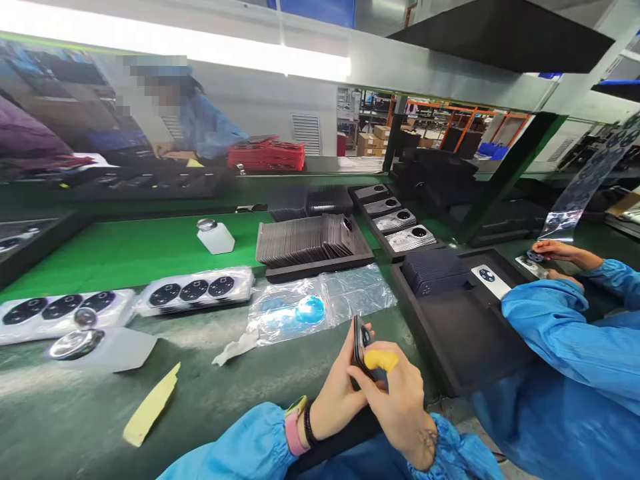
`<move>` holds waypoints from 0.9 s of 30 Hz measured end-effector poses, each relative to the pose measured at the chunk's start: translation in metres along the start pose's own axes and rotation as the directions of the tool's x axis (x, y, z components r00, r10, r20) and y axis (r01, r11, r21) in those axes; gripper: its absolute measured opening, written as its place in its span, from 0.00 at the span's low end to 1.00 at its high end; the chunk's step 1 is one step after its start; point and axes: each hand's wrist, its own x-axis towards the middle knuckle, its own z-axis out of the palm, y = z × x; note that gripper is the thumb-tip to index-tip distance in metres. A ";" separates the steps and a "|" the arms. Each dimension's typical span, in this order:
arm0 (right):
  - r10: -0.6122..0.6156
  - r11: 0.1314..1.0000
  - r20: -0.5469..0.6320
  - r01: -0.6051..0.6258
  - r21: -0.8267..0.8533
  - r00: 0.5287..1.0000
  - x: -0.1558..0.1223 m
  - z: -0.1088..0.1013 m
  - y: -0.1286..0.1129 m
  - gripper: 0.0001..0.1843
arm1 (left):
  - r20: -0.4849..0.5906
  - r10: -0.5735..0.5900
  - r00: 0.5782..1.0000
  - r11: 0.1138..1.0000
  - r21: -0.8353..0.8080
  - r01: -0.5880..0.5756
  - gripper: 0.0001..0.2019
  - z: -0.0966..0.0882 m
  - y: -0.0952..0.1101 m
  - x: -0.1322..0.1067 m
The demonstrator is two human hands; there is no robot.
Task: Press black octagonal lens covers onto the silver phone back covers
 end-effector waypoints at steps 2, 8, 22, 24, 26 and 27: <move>0.063 0.997 0.051 -0.065 0.037 0.997 0.000 0.000 0.010 0.07 | 0.031 -0.111 0.993 0.980 -0.163 0.115 0.35 -0.009 0.004 0.003; 0.628 0.679 0.326 -0.702 0.215 0.707 -0.026 -0.010 0.040 0.18 | 0.201 -0.361 0.911 0.737 -0.537 0.411 0.23 -0.027 0.008 0.000; 0.833 0.379 0.343 -0.899 0.220 0.434 -0.086 -0.004 0.053 0.26 | -0.387 -0.348 0.854 0.905 0.100 0.414 0.36 -0.064 0.006 -0.046; 0.828 0.437 0.312 -0.885 0.159 0.465 -0.090 -0.001 0.047 0.24 | -0.466 -0.228 0.855 0.875 0.287 0.390 0.39 -0.073 -0.001 -0.060; 0.792 0.525 0.309 -0.846 0.099 0.527 -0.092 0.002 0.037 0.22 | -0.487 -0.150 0.860 0.802 0.449 0.394 0.40 -0.076 -0.007 -0.072; 0.761 0.581 0.302 -0.810 0.078 0.575 -0.092 0.003 0.030 0.20 | -0.494 -0.114 0.862 0.749 0.528 0.401 0.39 -0.076 -0.009 -0.077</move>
